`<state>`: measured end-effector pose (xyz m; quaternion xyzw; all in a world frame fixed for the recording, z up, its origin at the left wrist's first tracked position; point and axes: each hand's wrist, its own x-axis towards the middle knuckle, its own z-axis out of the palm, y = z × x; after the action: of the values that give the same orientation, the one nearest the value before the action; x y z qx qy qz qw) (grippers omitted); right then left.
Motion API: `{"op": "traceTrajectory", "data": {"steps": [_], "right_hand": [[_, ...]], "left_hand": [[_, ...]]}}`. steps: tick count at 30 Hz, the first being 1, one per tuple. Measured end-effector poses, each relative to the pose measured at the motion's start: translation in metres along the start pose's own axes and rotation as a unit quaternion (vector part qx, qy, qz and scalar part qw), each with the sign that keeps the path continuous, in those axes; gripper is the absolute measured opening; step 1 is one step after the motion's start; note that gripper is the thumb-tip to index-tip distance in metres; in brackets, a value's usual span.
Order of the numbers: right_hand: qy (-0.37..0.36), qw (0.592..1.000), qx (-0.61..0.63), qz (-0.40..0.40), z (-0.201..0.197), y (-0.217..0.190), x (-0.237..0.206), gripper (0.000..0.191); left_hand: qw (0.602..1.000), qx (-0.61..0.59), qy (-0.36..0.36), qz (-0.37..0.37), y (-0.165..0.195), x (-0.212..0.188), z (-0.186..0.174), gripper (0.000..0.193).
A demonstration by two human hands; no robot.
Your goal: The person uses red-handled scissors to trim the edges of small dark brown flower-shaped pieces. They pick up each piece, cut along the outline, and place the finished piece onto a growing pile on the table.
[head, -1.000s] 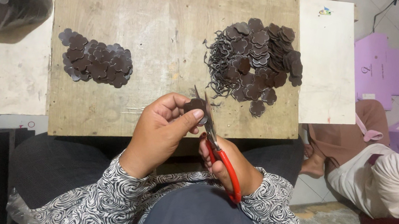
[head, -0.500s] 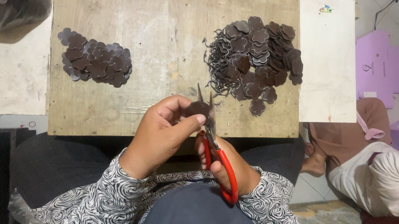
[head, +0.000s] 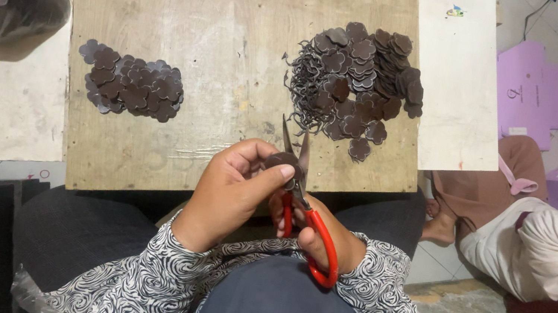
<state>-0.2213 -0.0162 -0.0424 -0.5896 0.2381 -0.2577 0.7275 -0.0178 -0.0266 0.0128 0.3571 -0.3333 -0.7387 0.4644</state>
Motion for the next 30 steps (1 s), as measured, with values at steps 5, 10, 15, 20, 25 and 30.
{"op": "traceTrajectory", "data": {"steps": [5, 10, 15, 20, 25, 30], "right_hand": [[0.001, 1.000, 0.021, 0.024, -0.003, 0.004, -0.004, 0.093], [-0.003, 0.998, 0.050, 0.046, -0.005, 0.006, -0.004, 0.101], [-0.007, 0.998, 0.029, 0.047, -0.008, 0.006, -0.004, 0.105], [0.000, 0.999, 0.009, 0.042, -0.007, 0.009, -0.004, 0.093], [0.035, 0.998, 0.047, 0.032, -0.001, 0.008, -0.002, 0.086], [0.064, 0.997, 0.040, 0.020, 0.005, 0.000, 0.002, 0.080]], "left_hand": [[0.998, 0.045, 0.028, 0.015, -0.005, 0.002, -0.001, 0.011], [0.999, 0.045, 0.026, 0.001, -0.007, 0.004, -0.006, 0.013], [0.999, 0.041, 0.019, -0.008, -0.007, 0.004, -0.012, 0.014], [0.997, 0.071, 0.024, 0.007, -0.008, 0.005, -0.015, 0.013], [0.995, 0.087, 0.040, 0.023, -0.011, 0.006, -0.015, 0.012], [0.996, 0.057, 0.050, 0.040, -0.015, 0.008, -0.012, 0.010]]}}
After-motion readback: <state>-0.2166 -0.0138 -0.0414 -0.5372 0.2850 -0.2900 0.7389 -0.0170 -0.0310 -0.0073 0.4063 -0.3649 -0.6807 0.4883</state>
